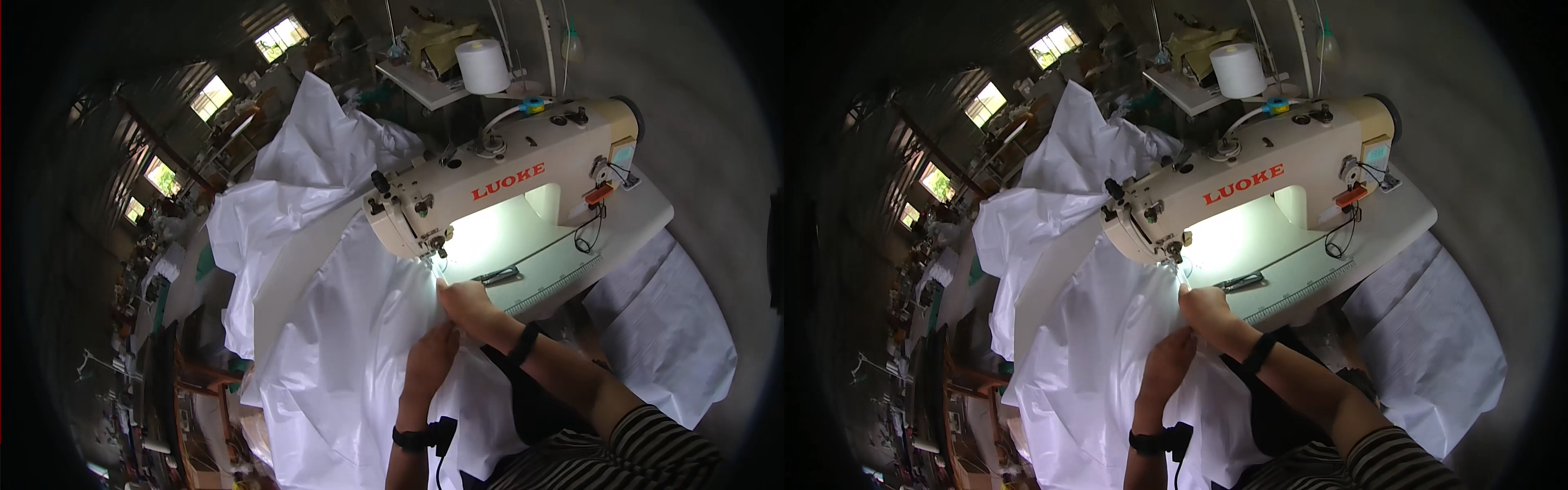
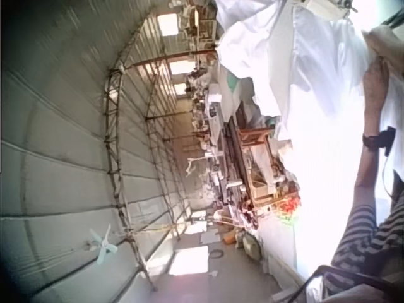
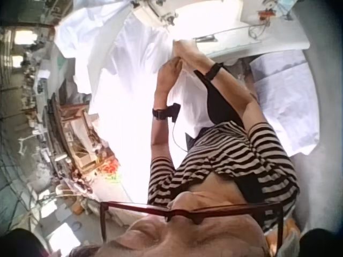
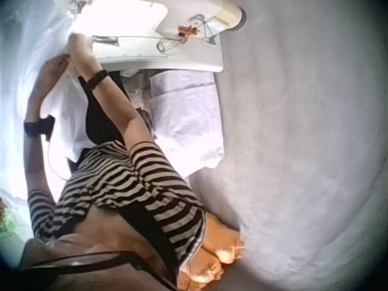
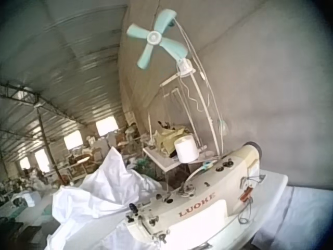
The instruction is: Sewing white plastic or fabric sheets using an industrial sewing machine.
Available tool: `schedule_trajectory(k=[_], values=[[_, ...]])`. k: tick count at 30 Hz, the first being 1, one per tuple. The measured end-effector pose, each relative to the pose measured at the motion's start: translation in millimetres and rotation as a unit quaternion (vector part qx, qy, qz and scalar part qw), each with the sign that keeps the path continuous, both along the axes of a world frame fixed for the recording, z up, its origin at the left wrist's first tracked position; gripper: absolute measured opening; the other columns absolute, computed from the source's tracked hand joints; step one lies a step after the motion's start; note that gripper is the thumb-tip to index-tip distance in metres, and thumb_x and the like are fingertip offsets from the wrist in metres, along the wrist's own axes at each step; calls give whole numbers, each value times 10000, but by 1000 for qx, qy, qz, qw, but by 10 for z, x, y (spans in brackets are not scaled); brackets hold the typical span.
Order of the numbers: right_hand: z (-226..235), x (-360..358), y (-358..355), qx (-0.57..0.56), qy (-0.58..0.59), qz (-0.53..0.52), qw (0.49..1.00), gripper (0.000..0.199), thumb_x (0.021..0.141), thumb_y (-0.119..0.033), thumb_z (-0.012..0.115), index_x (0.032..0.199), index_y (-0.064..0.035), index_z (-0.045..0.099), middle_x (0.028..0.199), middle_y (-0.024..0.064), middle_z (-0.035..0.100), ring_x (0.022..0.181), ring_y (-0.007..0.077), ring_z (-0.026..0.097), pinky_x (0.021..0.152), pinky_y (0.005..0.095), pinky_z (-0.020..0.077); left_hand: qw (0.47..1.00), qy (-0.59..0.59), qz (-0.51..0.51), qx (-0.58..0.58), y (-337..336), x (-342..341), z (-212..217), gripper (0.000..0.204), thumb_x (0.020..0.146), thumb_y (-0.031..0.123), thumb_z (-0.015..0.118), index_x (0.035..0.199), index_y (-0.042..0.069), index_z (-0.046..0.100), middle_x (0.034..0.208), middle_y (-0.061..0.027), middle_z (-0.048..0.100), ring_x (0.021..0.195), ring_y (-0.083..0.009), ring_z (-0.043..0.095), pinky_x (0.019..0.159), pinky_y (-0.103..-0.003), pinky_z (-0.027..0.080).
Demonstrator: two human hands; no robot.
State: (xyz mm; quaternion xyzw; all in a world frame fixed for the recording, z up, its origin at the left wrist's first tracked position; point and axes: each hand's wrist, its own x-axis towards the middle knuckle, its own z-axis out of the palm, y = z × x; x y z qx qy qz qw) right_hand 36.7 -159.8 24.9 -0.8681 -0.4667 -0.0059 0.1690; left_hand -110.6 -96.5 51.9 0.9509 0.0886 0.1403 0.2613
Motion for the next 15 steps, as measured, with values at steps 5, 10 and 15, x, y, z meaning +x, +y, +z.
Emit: schedule_trajectory(k=[5, 10, 15], values=[[170, -310, -1012, 200, 231, -26, 952, 593, 975, -396, 624, 1388, 16, 517, 932, 133, 737, 844, 314, 727, 749, 418, 568, 968, -110, 187, -125, -413, -846, -66, 279, 868, 25, 701, 1135, 50, 627, 1045, -129, 675, 840, -272, 682, 736, -382, 558], [-128, -1058, -2024, 55, 439, 31, 896, 649, 908, -439, 714, 1352, -1, 533, 1096, 205, 708, 968, 329, 710, 870, 406, 536, 975, -48, 216, -11, -1099, -1532, -667, 543, 805, 104, 778, 1287, 86, 527, 1180, -126, 636, 913, -271, 678, 715, -392, 556], [-246, -1295, -2430, -23, 556, 99, 825, 371, 989, -372, 630, 1119, -32, 700, 908, 164, 732, 842, 277, 722, 781, 360, 528, 951, 53, 302, -32, -949, -1901, -1232, 327, 835, 72, 745, 1147, 34, 657, 1040, -138, 698, 894, -325, 695, 774, -411, 563]])
